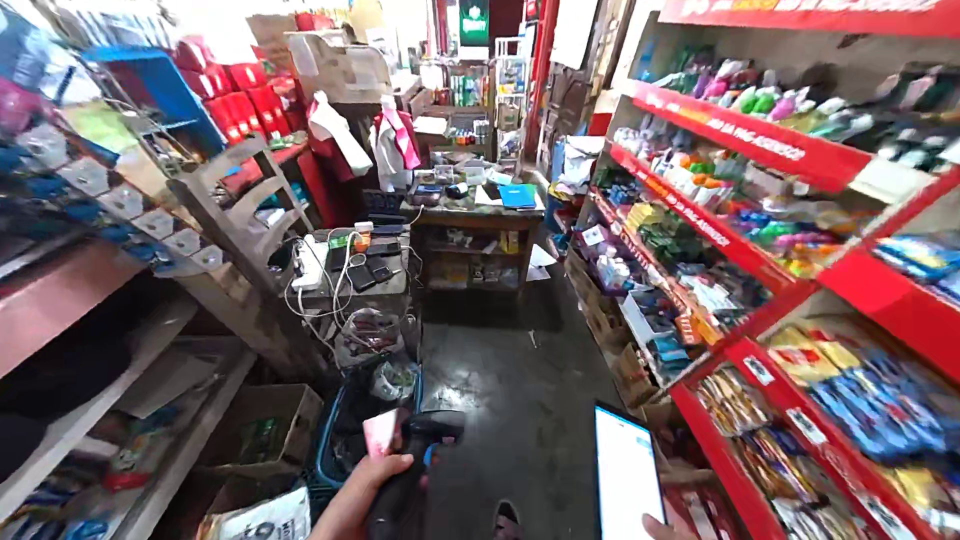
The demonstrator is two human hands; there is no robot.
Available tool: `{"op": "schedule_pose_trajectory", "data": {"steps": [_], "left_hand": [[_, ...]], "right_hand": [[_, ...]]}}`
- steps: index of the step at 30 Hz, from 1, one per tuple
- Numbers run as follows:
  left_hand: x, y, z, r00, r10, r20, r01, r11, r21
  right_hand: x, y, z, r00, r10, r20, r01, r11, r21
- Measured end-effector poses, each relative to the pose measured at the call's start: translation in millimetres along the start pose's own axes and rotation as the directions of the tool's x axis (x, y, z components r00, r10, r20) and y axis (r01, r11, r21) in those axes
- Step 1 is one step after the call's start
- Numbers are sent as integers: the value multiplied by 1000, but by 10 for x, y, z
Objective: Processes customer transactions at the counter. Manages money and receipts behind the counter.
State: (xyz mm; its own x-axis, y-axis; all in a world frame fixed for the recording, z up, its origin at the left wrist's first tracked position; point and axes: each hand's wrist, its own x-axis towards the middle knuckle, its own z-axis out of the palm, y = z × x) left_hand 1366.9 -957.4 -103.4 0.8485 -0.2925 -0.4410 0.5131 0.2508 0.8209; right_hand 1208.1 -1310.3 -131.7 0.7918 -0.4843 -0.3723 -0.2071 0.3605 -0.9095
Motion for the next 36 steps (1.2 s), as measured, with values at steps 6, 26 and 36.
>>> {"op": "schedule_pose_trajectory", "data": {"steps": [6,26,36], "left_hand": [[980,537,13,957,-62,-282,8,982,-189],[6315,2853,1067,975,10,-220,-60,973,-222],[8375,3466,1346,909,44,-415,-53,999,-10]], "right_hand": [[2191,-607,678,939,55,340,-77,996,50],[6981,-2099,2805,948,252,192,-239,967,-90],[10128,-2374,4016,922,241,304,-166,953,-254]]}}
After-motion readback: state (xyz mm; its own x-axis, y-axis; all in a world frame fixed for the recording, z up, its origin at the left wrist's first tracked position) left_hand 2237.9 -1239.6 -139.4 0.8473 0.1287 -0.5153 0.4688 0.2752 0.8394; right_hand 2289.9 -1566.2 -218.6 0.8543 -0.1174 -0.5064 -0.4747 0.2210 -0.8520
